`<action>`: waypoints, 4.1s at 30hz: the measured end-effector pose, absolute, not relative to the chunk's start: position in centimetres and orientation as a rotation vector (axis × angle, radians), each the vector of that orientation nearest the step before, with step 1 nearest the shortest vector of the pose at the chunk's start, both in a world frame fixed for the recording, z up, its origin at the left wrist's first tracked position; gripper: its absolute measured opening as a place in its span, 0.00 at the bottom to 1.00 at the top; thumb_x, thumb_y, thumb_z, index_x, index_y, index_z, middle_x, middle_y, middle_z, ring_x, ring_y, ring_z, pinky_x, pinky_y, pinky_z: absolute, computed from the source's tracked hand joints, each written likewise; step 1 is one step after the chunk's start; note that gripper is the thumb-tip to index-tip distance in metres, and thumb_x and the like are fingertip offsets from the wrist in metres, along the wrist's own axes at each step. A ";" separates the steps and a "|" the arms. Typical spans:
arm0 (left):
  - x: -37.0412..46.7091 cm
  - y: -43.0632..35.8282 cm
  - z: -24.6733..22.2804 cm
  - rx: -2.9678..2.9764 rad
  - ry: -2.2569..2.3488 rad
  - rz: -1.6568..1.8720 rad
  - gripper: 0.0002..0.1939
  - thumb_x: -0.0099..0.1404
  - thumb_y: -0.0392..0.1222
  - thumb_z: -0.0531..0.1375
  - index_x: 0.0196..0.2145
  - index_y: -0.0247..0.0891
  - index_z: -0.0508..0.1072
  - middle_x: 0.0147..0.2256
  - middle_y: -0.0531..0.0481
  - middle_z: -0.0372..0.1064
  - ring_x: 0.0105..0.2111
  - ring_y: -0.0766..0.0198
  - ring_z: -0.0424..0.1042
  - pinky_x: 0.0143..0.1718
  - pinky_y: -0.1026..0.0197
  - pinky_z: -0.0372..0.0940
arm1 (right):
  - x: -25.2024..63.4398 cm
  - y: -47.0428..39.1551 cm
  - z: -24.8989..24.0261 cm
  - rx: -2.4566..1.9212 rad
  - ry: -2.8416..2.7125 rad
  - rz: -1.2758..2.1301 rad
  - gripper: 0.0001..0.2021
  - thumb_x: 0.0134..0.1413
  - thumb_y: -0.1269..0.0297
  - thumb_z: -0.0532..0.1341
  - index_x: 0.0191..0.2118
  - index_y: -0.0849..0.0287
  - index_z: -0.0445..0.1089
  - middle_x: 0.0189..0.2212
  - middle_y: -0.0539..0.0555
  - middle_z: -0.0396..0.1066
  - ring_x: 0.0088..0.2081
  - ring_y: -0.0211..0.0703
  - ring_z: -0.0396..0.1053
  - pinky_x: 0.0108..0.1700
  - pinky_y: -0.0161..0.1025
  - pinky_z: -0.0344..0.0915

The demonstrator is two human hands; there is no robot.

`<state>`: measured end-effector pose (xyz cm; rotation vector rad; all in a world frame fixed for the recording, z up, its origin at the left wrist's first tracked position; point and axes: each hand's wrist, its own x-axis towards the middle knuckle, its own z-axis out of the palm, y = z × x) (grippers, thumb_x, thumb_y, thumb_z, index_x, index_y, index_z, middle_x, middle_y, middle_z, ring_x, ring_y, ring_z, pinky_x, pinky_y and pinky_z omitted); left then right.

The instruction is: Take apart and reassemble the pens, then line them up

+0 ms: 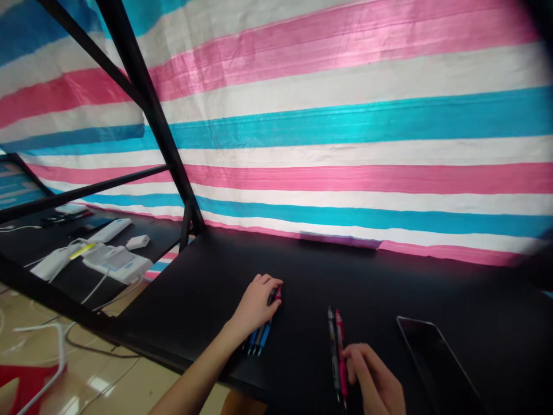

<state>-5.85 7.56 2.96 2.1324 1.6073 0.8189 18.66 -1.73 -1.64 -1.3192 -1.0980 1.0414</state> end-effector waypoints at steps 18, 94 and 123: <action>2.1 3.5 2.0 2.875 1.048 0.406 0.06 0.69 0.33 0.58 0.42 0.40 0.72 0.42 0.48 0.73 0.44 0.54 0.68 0.43 0.54 0.61 | 19.6 -0.8 -3.4 -1.111 -0.865 0.977 0.17 0.65 0.53 0.59 0.30 0.59 0.73 0.19 0.45 0.58 0.22 0.35 0.56 0.25 0.33 0.55; 1.9 0.1 0.2 0.617 1.043 1.661 0.13 0.52 0.47 0.74 0.32 0.40 0.78 0.33 0.50 0.78 0.33 0.61 0.77 0.39 0.59 0.74 | 19.2 -0.7 -1.4 -1.237 -1.200 0.940 0.18 0.66 0.50 0.55 0.33 0.58 0.73 0.25 0.52 0.70 0.27 0.41 0.68 0.30 0.33 0.65; 1.6 0.4 0.1 0.602 1.034 1.764 0.13 0.51 0.49 0.73 0.31 0.40 0.79 0.31 0.51 0.74 0.31 0.64 0.74 0.36 0.63 0.73 | 20.1 -0.6 -3.8 -0.925 -0.627 0.986 0.06 0.54 0.61 0.69 0.37 0.55 0.77 0.30 0.50 0.67 0.27 0.36 0.63 0.29 0.34 0.64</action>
